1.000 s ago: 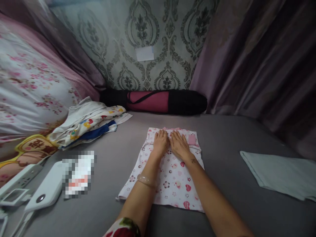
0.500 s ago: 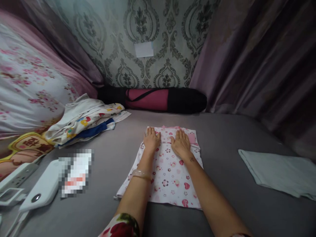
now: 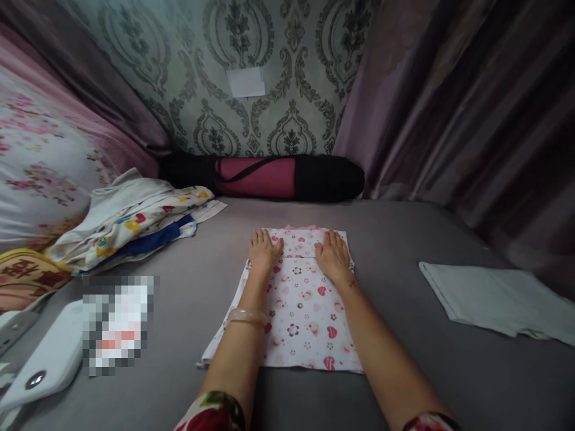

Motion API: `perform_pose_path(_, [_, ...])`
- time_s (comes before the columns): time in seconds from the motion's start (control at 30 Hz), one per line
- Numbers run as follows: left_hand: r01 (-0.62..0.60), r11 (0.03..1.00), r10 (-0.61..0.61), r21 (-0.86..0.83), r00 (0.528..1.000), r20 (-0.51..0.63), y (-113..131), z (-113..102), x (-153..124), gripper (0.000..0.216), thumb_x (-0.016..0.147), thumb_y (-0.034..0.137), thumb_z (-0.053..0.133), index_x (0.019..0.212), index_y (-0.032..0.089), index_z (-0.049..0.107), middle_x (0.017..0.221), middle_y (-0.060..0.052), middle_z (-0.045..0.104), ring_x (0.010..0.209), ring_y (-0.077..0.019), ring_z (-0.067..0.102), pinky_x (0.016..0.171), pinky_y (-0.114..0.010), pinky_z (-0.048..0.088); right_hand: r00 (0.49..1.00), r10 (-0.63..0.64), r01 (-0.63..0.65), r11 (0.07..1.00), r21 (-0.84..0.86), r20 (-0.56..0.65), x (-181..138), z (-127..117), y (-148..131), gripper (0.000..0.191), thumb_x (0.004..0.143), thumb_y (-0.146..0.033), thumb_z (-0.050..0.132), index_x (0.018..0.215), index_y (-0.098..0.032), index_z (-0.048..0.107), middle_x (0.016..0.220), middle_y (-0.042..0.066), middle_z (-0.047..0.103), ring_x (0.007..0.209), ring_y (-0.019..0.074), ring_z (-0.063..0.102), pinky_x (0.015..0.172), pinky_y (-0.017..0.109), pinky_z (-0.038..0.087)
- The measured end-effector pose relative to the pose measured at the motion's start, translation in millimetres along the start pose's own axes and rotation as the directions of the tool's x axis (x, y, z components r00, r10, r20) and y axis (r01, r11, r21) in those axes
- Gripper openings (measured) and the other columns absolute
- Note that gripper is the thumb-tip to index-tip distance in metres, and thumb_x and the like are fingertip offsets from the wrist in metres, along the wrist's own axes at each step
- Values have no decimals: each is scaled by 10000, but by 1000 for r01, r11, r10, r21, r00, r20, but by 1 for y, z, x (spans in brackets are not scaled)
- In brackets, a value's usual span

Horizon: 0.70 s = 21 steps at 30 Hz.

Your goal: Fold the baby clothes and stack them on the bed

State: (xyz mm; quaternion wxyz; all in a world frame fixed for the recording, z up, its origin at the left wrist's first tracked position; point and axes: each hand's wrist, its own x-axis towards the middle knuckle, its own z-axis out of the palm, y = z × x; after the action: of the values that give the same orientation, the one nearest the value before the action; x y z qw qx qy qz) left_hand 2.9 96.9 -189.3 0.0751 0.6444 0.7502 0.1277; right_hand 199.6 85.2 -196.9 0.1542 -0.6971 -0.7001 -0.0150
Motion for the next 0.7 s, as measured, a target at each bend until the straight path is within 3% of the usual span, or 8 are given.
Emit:
perform_pose_path(0.1, [23,999,-23,-26,1000,-13,-2,1,2,703,932,528,226,1447,59,327,1525,-164,288,1410,-298,256,1144,-466,195,997,71,-71,997,-5,10,0,0,3,626,915,-364,362,1409,22,365,1485,227,336,1385,319,254,1124,452,136])
perform_pose_path(0.27, [64,998,-65,-25,998,-20,-3,6,4,675,933,506,196,1458,103,330,1534,-120,286,1417,-295,235,1144,-504,176,981,180,-183,983,36,69,3,0,10,764,893,-491,387,1425,52,306,1497,269,275,1391,345,229,1107,435,192])
perform_pose_path(0.53, [74,997,-75,-35,997,-22,-2,2,3,658,934,512,210,1445,126,361,1527,-118,308,1420,-319,217,1147,-531,145,978,188,-191,981,28,91,5,-1,17,778,895,-541,382,1423,28,326,1486,253,311,1371,341,276,1098,435,212])
perform_pose_path(0.63, [24,1000,-26,-15,990,-135,8,-3,0,644,950,481,197,1408,84,415,1518,-150,315,1437,-329,144,1155,-541,52,994,106,-106,994,9,38,5,-7,10,659,934,-463,349,1410,-8,375,1489,229,326,1386,327,255,1116,461,157])
perform_pose_path(0.7, [-101,995,100,6,973,-209,18,-2,-4,611,963,438,186,1395,85,436,1518,-141,321,1445,-305,122,1166,-502,3,999,-31,31,999,-7,-12,5,-10,1,568,963,-392,297,1417,-63,392,1514,180,307,1411,293,211,1133,462,93])
